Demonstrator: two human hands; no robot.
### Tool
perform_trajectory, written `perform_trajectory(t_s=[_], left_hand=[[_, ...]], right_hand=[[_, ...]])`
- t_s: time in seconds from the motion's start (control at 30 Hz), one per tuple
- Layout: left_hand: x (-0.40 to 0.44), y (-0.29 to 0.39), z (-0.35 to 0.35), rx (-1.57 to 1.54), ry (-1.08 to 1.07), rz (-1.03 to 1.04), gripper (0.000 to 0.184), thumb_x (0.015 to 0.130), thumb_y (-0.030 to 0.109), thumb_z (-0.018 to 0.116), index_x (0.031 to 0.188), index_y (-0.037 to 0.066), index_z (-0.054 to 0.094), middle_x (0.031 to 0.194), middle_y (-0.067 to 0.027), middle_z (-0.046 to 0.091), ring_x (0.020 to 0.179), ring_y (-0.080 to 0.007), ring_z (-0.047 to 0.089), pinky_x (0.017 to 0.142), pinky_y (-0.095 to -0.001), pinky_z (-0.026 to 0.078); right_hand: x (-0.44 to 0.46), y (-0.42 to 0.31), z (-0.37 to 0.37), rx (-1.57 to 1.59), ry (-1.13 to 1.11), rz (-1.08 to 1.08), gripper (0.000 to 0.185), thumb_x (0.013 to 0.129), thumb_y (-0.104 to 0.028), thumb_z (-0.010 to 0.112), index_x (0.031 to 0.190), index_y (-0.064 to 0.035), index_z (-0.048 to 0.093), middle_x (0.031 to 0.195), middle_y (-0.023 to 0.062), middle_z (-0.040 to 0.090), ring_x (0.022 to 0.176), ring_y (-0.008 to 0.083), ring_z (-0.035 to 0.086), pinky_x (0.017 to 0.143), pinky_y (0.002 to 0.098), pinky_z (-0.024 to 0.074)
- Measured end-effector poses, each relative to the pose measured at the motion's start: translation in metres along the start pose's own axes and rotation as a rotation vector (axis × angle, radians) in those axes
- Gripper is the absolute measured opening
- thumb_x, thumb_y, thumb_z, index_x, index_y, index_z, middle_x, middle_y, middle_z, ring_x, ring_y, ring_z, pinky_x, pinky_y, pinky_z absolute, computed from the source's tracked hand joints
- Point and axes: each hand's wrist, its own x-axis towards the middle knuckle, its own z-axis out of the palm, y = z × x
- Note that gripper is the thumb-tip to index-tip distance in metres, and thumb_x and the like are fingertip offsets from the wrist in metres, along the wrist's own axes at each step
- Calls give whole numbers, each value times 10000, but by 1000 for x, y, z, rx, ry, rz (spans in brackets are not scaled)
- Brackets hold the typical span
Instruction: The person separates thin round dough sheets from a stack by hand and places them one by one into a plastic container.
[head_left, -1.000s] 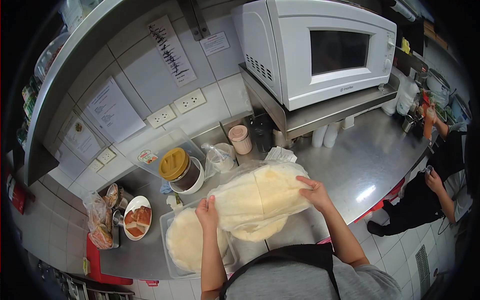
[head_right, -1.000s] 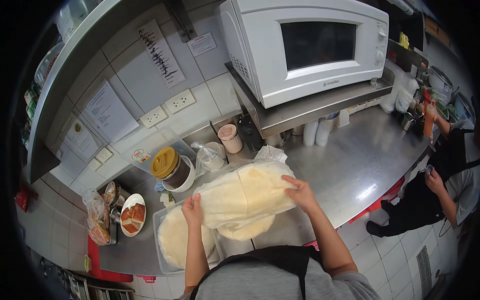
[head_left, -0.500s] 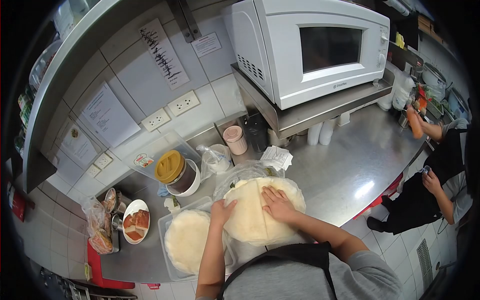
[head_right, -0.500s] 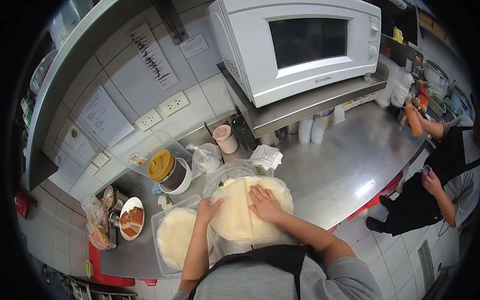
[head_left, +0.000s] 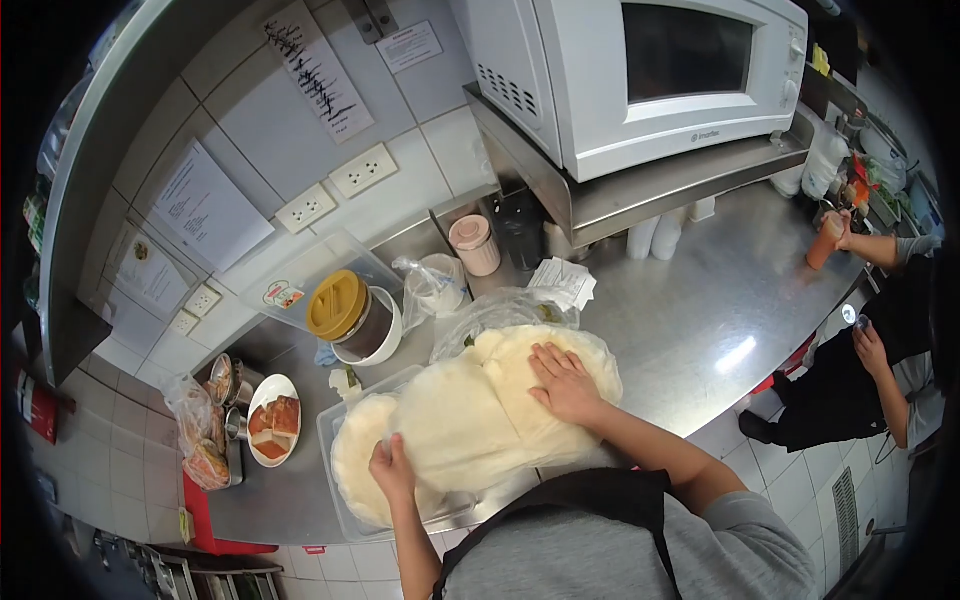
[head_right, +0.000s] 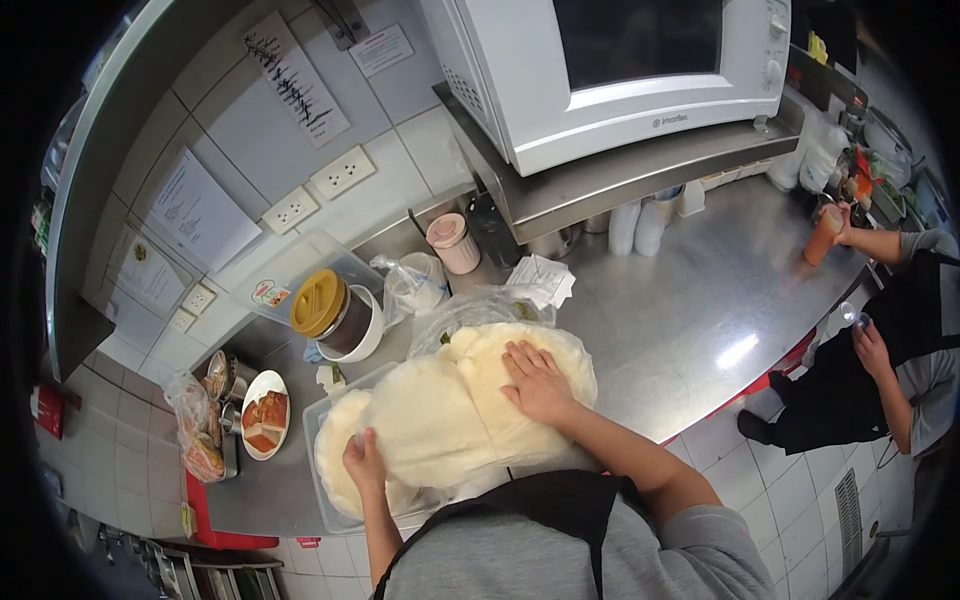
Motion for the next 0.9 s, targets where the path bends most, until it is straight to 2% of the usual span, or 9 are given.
perform_trajectory(t_s=[0.13, 0.43, 0.53, 0.63, 0.7, 0.8, 0.83, 0.87, 0.9], left_hand=[[-9, 4, -35, -101, 105, -77, 353, 906, 257, 613, 662, 16, 530, 589, 42, 483, 572, -48, 386, 494, -228, 324], [2, 34, -74, -79, 209, -1, 355, 895, 302, 631, 692, 17, 573, 633, 35, 550, 587, -43, 417, 501, -213, 338], [13, 25, -122, -104, 305, -32, 324, 903, 316, 613, 822, 3, 614, 724, -9, 597, 607, -63, 479, 529, -214, 394], [10, 76, -141, -382, 279, -91, 344, 922, 325, 576, 1016, -5, 600, 842, -46, 617, 674, -103, 545, 602, -243, 455], [11, 75, -138, -247, 238, -211, 379, 928, 331, 558, 1106, -4, 565, 932, -60, 612, 765, -126, 563, 692, -263, 465], [8, 83, -88, -221, 149, -349, 489, 922, 342, 560, 1243, -19, 482, 1108, -71, 574, 996, -150, 521, 870, -280, 416], [4, 91, -62, -300, 70, -362, 520, 926, 343, 552, 1280, -23, 445, 1116, -69, 568, 986, -146, 519, 874, -267, 417], [6, 79, -39, -341, -66, -328, 422, 951, 302, 500, 1228, -15, 516, 1155, -59, 560, 939, -118, 524, 850, -233, 422], [-1, 106, -15, -299, -280, -471, 522, 957, 342, 493, 1319, -18, 383, 1202, -102, 533, 1015, -155, 536, 943, -287, 398]], right_hand=[[-1, 0, 0, 1, 15, -12, 591, 911, -397, 451, 1372, -35, 377, 1480, 102, 282, 1377, 272, 221, 1110, 444, 185], [0, -1, -3, 11, 0, 0, 596, 909, -395, 454, 1377, -34, 369, 1484, 102, 274, 1380, 266, 217, 1111, 445, 177], [-2, -1, -2, 1, -4, 1, 600, 909, -394, 454, 1380, -34, 363, 1486, 102, 270, 1381, 264, 215, 1110, 447, 175], [0, 0, -1, 5, -5, 0, 601, 907, -389, 459, 1382, -34, 362, 1487, 106, 266, 1383, 264, 207, 1110, 449, 170], [0, -1, 0, 27, -15, 9, 602, 902, -382, 466, 1382, -34, 363, 1489, 114, 259, 1387, 265, 194, 1111, 450, 160], [1, -3, -5, 40, -97, 18, 571, 932, -398, 439, 1364, -28, 385, 1458, 128, 322, 1351, 256, 293, 1090, 425, 234], [1, -7, -11, 409, -192, 60, 565, 942, -418, 418, 1353, -31, 398, 1439, 129, 350, 1327, 255, 333, 1071, 417, 267], [-1, -14, -18, 779, -284, 104, 563, 952, -438, 397, 1342, -33, 412, 1421, 130, 377, 1303, 255, 373, 1053, 409, 301], [-4, -16, -22, 1149, -372, 150, 564, 962, -459, 376, 1331, -35, 426, 1403, 130, 405, 1279, 254, 413, 1035, 401, 334]])
